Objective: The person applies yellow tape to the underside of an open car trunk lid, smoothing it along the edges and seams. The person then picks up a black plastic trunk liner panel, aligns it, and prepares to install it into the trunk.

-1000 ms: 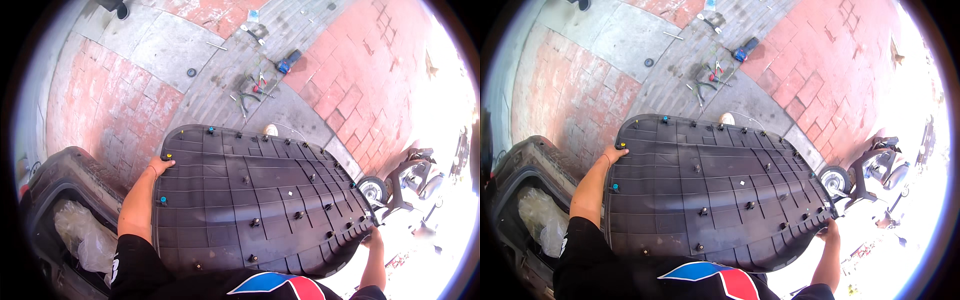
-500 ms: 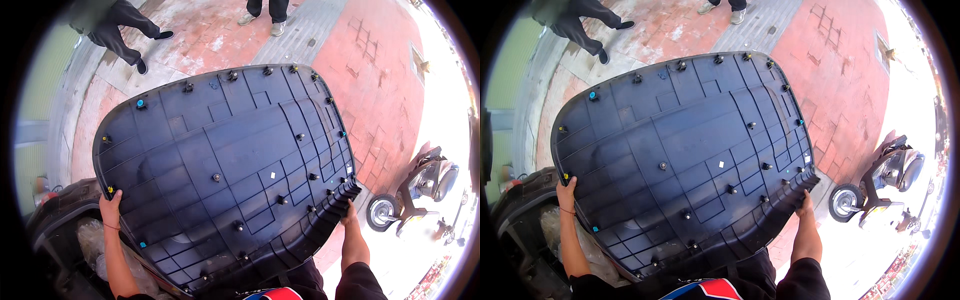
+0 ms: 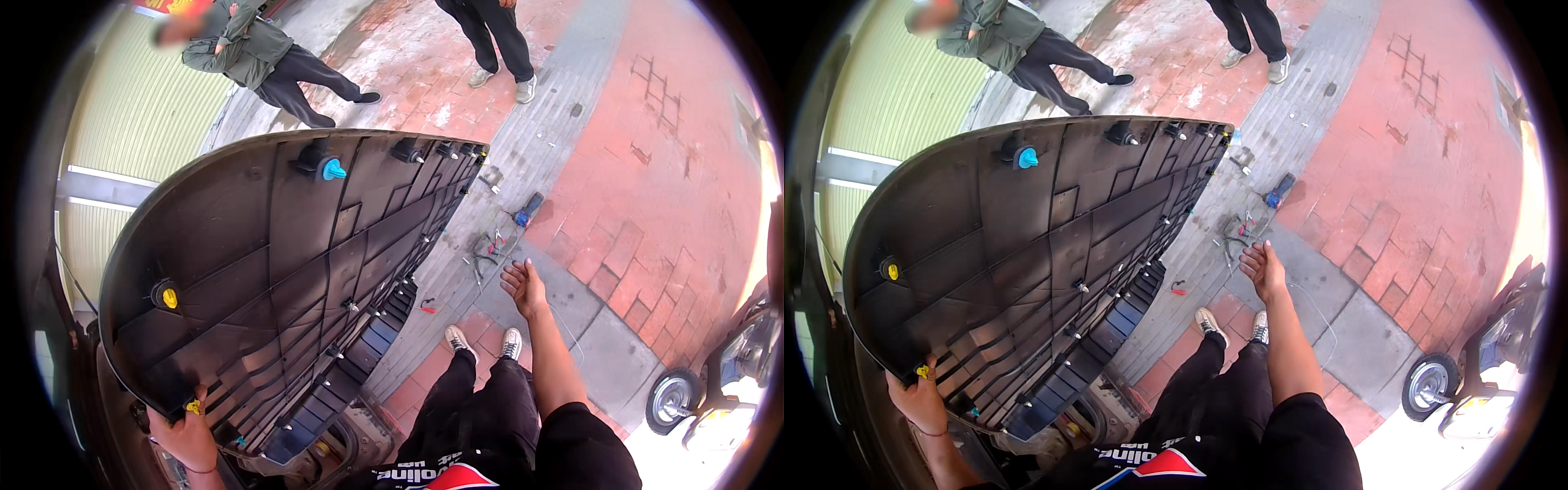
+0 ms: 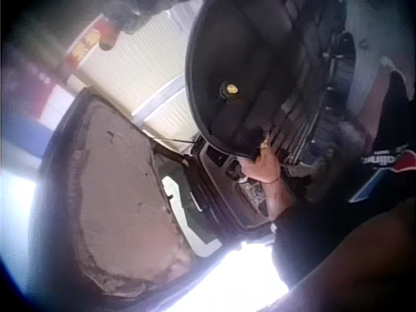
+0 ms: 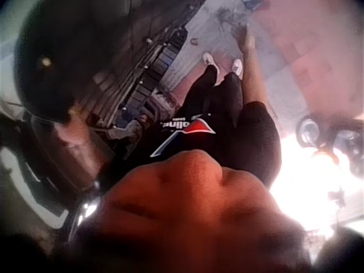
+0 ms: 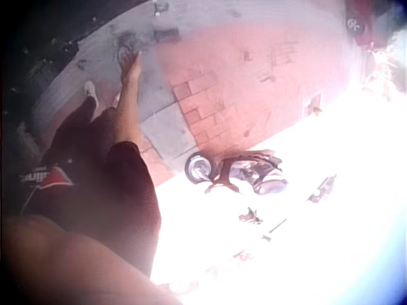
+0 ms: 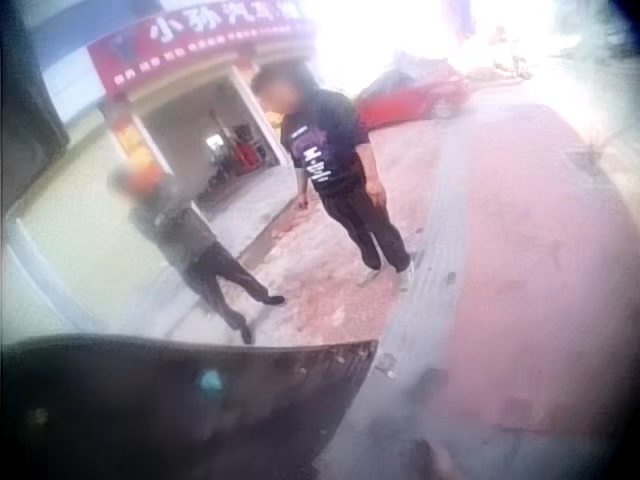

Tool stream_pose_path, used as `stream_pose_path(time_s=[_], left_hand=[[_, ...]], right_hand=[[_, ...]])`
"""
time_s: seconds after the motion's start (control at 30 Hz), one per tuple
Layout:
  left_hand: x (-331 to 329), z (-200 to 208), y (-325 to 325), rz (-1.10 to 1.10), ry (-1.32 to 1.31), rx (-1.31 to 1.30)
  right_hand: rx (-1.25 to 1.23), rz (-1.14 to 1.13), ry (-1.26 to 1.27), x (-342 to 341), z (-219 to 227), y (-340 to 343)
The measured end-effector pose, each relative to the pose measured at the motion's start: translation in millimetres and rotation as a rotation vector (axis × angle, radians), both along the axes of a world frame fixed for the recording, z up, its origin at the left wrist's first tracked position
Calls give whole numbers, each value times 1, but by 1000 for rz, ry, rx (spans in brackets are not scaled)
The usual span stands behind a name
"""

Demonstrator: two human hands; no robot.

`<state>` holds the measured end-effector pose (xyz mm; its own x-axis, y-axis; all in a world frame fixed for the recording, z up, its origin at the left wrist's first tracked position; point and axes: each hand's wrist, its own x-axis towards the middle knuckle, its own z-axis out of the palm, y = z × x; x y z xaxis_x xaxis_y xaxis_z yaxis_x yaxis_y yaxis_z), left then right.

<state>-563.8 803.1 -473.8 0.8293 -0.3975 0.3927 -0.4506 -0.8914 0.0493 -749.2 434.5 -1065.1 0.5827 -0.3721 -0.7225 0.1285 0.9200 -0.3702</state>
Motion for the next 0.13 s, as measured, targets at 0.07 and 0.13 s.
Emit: stream_pose_path(time_s=[0.07, 0.13], left_hand=[[-4, 20, -24, -16, 54, -48], [-8, 33, -43, -14, 156, -150]], right_hand=[[-58, 61, -205, 42, 39, -6], [-213, 160, -380, 81, 123, -2]])
